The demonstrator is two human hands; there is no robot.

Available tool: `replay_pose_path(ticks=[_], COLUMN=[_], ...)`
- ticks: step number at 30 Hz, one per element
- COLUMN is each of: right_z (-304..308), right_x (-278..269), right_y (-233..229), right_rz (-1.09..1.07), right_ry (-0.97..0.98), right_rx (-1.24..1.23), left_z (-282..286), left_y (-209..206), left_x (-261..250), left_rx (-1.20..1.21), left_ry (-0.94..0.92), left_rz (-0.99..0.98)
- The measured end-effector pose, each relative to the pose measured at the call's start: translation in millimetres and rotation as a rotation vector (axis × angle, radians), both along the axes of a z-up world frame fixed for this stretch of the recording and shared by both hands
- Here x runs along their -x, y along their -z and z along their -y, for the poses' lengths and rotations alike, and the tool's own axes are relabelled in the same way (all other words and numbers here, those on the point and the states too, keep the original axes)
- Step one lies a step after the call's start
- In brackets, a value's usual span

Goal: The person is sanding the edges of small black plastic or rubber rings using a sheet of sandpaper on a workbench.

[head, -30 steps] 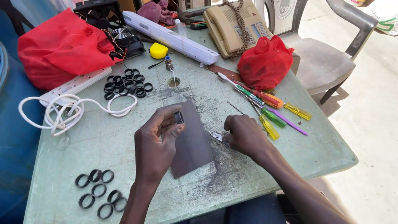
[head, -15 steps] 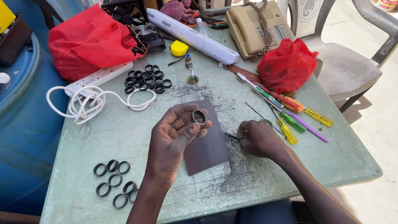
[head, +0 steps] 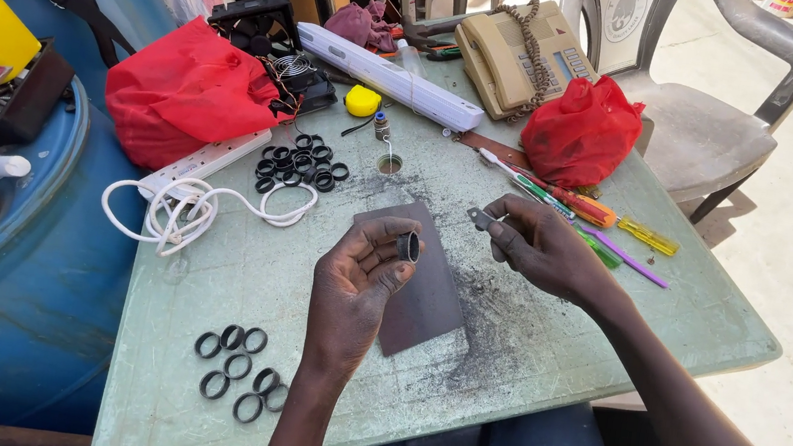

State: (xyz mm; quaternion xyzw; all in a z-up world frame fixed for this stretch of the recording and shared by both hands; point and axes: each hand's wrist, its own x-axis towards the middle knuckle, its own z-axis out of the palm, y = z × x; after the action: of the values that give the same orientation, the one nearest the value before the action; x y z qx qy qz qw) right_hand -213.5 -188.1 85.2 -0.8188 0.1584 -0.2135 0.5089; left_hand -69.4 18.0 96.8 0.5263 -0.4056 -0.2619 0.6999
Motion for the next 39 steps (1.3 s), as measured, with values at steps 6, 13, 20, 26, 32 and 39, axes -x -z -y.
replay_pose_path(ticks=[6,13,20,26,32,39], right_z=[-43.8,-37.8,-41.9,-55.3,-56.7,-54.7], right_x=[1.2,-3.0,2.1,1.1,4.7,7.4], right_y=[-18.6,7.1,-16.3,-28.9,-43.5,-36.0], right_rz=[0.054,0.016,0.015,0.045,-0.009,-0.11], right_ry=[-0.208,-0.242,-0.066,0.069,0.054,-0.014], right_rx=[-0.3,-0.44,-0.079,0.321,0.245,-0.055], left_z=[-2.1,3.8,9.7,11.3,9.2,8.8], left_y=[-8.6,-5.5,-4.0,18.9,16.4,12.5], left_x=[10.9,21.4,26.8,17.3,11.6,16.3], left_rx=[-0.058,-0.105,-0.211,-0.245,-0.195,-0.124], left_ry=[-0.029,0.012,-0.031,-0.001,0.042,0.042], left_rz=[0.155,0.307,0.387,0.285,0.027,-0.06])
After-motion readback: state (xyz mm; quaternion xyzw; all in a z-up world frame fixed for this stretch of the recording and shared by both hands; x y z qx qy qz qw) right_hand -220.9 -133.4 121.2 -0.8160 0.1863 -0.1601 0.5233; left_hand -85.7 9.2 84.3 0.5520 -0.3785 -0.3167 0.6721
